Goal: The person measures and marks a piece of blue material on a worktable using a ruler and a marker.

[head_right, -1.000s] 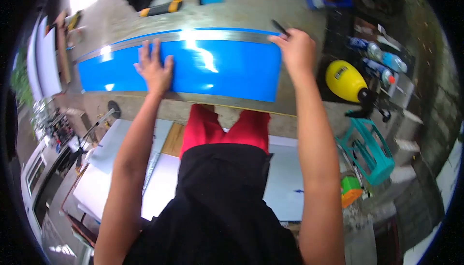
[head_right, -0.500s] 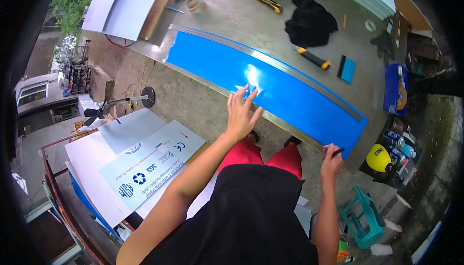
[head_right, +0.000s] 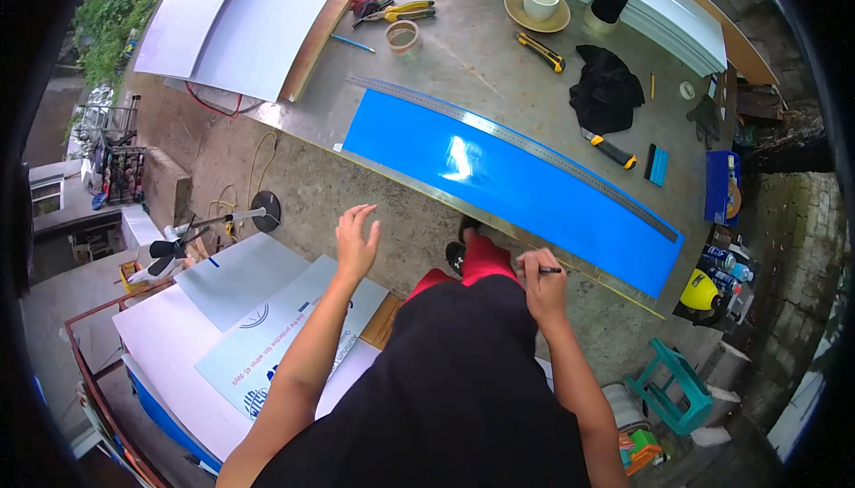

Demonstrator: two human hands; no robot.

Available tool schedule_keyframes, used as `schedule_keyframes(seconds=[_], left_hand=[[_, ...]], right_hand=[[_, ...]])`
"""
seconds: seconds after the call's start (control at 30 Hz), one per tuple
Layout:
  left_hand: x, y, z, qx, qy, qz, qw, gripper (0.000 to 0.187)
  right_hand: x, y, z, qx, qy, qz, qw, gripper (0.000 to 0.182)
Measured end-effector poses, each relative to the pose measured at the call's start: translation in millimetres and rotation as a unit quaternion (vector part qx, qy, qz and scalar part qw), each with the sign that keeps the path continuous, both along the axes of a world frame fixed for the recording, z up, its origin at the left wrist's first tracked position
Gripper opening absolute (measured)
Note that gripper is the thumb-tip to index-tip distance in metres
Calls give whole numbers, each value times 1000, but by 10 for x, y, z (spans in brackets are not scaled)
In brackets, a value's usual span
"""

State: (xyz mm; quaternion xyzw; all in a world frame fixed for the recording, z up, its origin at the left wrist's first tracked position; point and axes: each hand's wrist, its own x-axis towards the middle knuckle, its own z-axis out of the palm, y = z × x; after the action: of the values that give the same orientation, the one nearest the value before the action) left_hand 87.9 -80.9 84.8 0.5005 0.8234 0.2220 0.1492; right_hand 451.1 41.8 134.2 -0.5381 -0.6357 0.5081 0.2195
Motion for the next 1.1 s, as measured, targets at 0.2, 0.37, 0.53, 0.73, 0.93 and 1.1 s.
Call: schedule_keyframes(seconds=[0.2, 0.37, 0.53, 0.73, 0.93, 1.1], left_hand=[[-717, 376, 129, 8, 27, 32, 999, 21], [-1320, 521, 109, 16, -6, 67, 998, 14], [-1915, 1111, -12, -2, -10, 4, 1000, 12], [-2463, 2048, -393, 13, -14, -126, 992, 24], [-2809, 2507, -822, 43, 60, -325, 943, 51], [-2868, 2536, -1062, 37, 61, -333, 940, 56]], right_hand=[[-928, 835, -619, 46, 119, 6, 992, 13], [-1764, 1060, -314, 73, 140, 1, 987, 5], [-2310, 995, -479, -41, 182, -70, 980, 8], [-2782, 1070, -675, 52, 78, -115, 989, 11], [-3397, 1226, -986, 26, 160, -205, 965, 16], [-3583, 1452, -1236, 39, 157, -191, 968, 18]])
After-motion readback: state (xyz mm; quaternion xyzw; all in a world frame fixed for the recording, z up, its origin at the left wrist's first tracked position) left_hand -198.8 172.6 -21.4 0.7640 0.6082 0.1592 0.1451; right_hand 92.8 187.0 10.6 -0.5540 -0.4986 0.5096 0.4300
